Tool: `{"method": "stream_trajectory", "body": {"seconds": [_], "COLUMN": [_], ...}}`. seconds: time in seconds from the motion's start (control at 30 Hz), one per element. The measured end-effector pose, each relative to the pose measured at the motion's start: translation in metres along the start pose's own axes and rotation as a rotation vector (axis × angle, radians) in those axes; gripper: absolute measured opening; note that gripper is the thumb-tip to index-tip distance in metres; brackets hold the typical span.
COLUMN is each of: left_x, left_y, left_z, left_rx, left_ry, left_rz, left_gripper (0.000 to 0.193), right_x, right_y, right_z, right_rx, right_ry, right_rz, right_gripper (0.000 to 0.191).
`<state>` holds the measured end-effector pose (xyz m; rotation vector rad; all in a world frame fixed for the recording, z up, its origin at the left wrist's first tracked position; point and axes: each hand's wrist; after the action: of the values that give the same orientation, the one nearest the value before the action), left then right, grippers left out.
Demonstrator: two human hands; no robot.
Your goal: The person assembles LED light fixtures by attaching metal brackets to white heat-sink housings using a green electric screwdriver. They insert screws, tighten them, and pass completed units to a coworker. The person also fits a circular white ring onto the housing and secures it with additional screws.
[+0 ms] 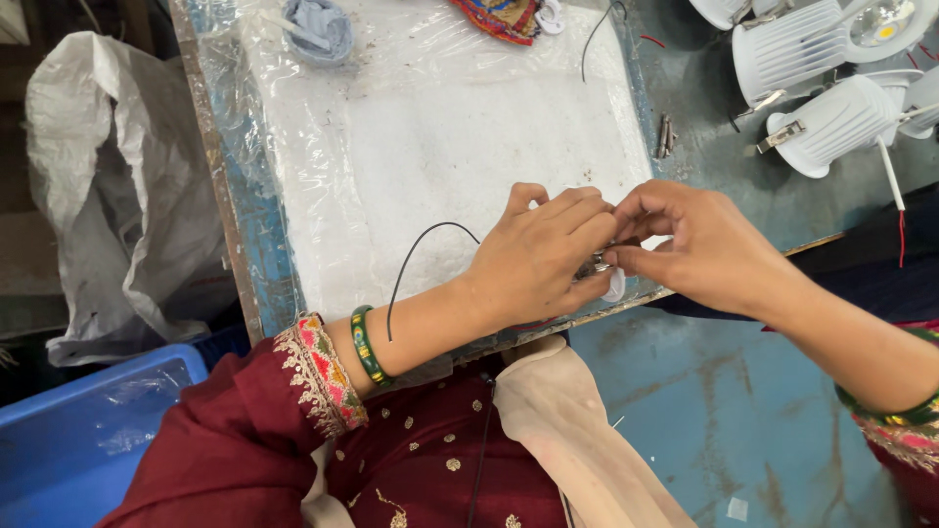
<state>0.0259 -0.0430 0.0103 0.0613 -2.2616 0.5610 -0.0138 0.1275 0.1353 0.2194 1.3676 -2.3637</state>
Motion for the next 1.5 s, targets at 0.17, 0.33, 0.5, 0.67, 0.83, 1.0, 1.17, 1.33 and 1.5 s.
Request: {"method": "stream_trajectory", "body": {"seconds": [0.17,0.33,0.5,0.67,0.83,1.0,1.17,1.33,1.5], "left_x": [0.0,0.0,0.001,0.003,0.002,0.001,0.001,-0.002,-0.003], "left_y": [0.003,0.005,0.003,-0.002,-0.005,-0.007,-0.007,-0.009,-0.011], "left_z": [0.0,-0.001,-0.001,0.001,-0.001,0.001,0.004,0.006,0.009], "left_rx": [-0.02,-0.029,-0.029,-0.045,-0.073,-0.077,-0.073,-0.084,-0.054], "left_ry": [-0.004,0.005,0.006,-0.065,-0.05,-0.076,-0.092,-0.069,-0.063], "left_rz": [0.005,-0.021,-0.031,0.051,0.014,0.037,0.071,0.037,0.028], "left_gripper": [0.039,0.04,0.039,0.035,0.042,0.031,0.032,0.039,0.034], "right_x": [-0.003,-0.01,-0.004,-0.01,-0.023,-0.014,0.001,0.008,0.008], "right_y": [0.0,0.002,0.001,0.003,0.01,0.003,-0.009,-0.007,-0.005], "right_z": [0.007,0.011,0.01,0.006,0.001,0.002,0.006,0.01,-0.001], "right_rx": [-0.188,-0.357,-0.351,-0.378,-0.578,-0.676,-0.668,-0.752,-0.635], "right_ry": [0.016,-0.245,-0.316,-0.593,-0.744,-0.957,-1.124,-1.166,-1.09], "right_rz": [-0.074,-0.121,-0.124,-0.236,-0.314,-0.243,-0.058,0.012,-0.062], "right_gripper": [0.029,0.028,0.028,0.027,0.017,0.022,0.023,0.019,0.018]}}
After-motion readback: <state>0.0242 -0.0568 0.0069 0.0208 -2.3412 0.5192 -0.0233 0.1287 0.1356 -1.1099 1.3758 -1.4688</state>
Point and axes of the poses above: each hand's wrist, its own x-axis towards the middle knuckle, its own y-axis out of the palm, z = x × y, and after that the axes turned 8 degrees about -z, right-handed
